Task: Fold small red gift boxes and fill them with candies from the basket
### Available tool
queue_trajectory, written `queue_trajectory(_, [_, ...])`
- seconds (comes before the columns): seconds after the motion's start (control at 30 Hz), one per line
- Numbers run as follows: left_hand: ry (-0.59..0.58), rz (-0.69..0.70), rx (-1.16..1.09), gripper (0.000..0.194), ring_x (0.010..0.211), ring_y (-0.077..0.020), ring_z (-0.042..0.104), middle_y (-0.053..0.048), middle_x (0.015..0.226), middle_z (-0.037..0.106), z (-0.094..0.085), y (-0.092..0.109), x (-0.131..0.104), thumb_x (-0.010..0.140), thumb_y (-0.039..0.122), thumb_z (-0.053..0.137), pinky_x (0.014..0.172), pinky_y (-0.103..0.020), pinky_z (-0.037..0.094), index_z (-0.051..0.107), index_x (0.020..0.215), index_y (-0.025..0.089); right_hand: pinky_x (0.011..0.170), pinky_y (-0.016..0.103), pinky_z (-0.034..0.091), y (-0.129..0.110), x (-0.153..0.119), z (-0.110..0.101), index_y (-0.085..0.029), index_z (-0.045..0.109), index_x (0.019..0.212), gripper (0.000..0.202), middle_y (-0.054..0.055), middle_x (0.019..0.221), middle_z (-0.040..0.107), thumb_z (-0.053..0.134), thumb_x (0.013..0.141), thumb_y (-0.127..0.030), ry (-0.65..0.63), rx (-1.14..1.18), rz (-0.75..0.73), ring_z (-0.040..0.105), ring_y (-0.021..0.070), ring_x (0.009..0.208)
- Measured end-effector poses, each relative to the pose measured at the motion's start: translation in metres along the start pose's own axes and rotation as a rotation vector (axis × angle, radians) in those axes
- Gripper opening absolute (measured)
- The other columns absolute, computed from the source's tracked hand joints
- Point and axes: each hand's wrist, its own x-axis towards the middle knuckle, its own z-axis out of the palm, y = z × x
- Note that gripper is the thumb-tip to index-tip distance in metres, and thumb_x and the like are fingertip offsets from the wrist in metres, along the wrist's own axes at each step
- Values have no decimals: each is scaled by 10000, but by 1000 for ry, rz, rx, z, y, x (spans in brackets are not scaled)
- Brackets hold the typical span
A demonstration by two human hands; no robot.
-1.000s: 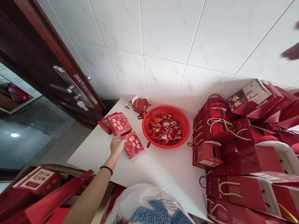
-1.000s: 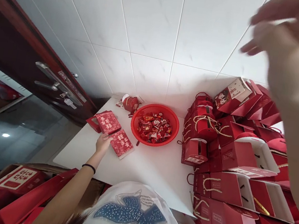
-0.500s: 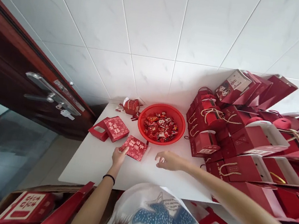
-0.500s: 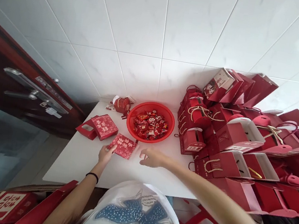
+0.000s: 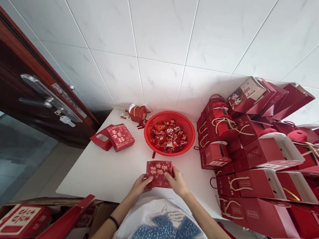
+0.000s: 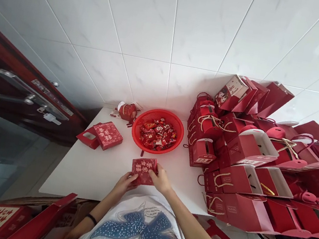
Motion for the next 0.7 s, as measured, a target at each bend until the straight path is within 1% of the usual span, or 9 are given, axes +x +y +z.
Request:
queue_trajectory(0.07, [-8, 26, 116, 557, 768, -222, 724, -102, 914, 742, 3, 5, 1, 645, 489, 825, 741, -343, 556, 630, 1054, 166, 657, 257, 428, -10, -4, -16, -187, 580, 876, 215, 39, 803, 683, 490, 903, -380, -30, -124, -43, 610, 175, 719])
queue_trajectory(0.17, [93, 210, 283, 657, 895, -248, 706, -144, 1077, 711, 8, 19, 5, 619, 424, 832, 804, -362, 539, 604, 1178, 164, 613, 248, 358, -30, -8, -35, -204, 578, 829, 283, 34, 718, 655, 399, 968, -374, -28, -366, -81, 598, 172, 660])
queue_trajectory(0.27, [150, 471, 344, 691, 1053, -257, 663, -152, 1318, 610, 22, 38, 5, 646, 373, 804, 895, -375, 520, 569, 1275, 210, 603, 257, 306, -48, -7, -42, -205, 590, 800, 291, 74, 808, 691, 392, 985, -310, 7, -641, -69, 632, 189, 725])
queue_trajectory(0.33, [106, 608, 335, 632, 1132, -251, 632, -128, 1360, 591, 35, 50, 2, 702, 362, 768, 951, -368, 502, 575, 1290, 235, 598, 259, 284, -55, -3, -40, -205, 601, 802, 265, 91, 898, 709, 421, 981, -283, -7, -750, -63, 645, 194, 771])
queue_trajectory(0.37, [73, 646, 327, 590, 1149, -247, 624, -115, 1346, 605, 41, 56, 1, 725, 357, 753, 969, -362, 496, 591, 1280, 242, 596, 256, 277, -56, -1, -39, -206, 605, 802, 254, 91, 915, 711, 437, 978, -279, -28, -769, -65, 646, 191, 779])
queue_trajectory(0.47, [-12, 646, 324, 430, 1110, -242, 648, -92, 1224, 682, 56, 66, 3, 749, 338, 735, 955, -349, 515, 675, 1162, 235, 594, 249, 265, -51, 8, -35, -202, 609, 759, 266, 73, 846, 700, 464, 968, -281, -84, -718, -78, 625, 174, 741])
queue_trajectory(0.57, [-48, 595, 347, 265, 986, -245, 696, -91, 1050, 740, 61, 67, 10, 742, 337, 731, 891, -350, 549, 734, 969, 200, 583, 241, 269, -35, 16, -34, -191, 582, 671, 334, 23, 673, 625, 462, 958, -313, -110, -540, -113, 542, 142, 631])
queue_trajectory(0.63, [-54, 578, 340, 238, 920, -243, 712, -90, 977, 753, 61, 64, 13, 737, 356, 735, 866, -347, 558, 739, 904, 186, 564, 235, 275, -24, 19, -34, -184, 537, 599, 412, -11, 561, 521, 471, 940, -405, -96, -378, -136, 457, 120, 566])
queue_trajectory(0.7, [-53, 575, 318, 254, 896, -241, 716, -89, 951, 759, 59, 61, 13, 740, 388, 733, 854, -339, 559, 742, 885, 181, 550, 232, 282, -14, 20, -34, -180, 500, 559, 487, -27, 523, 441, 484, 900, -527, -66, -211, -148, 402, 109, 549])
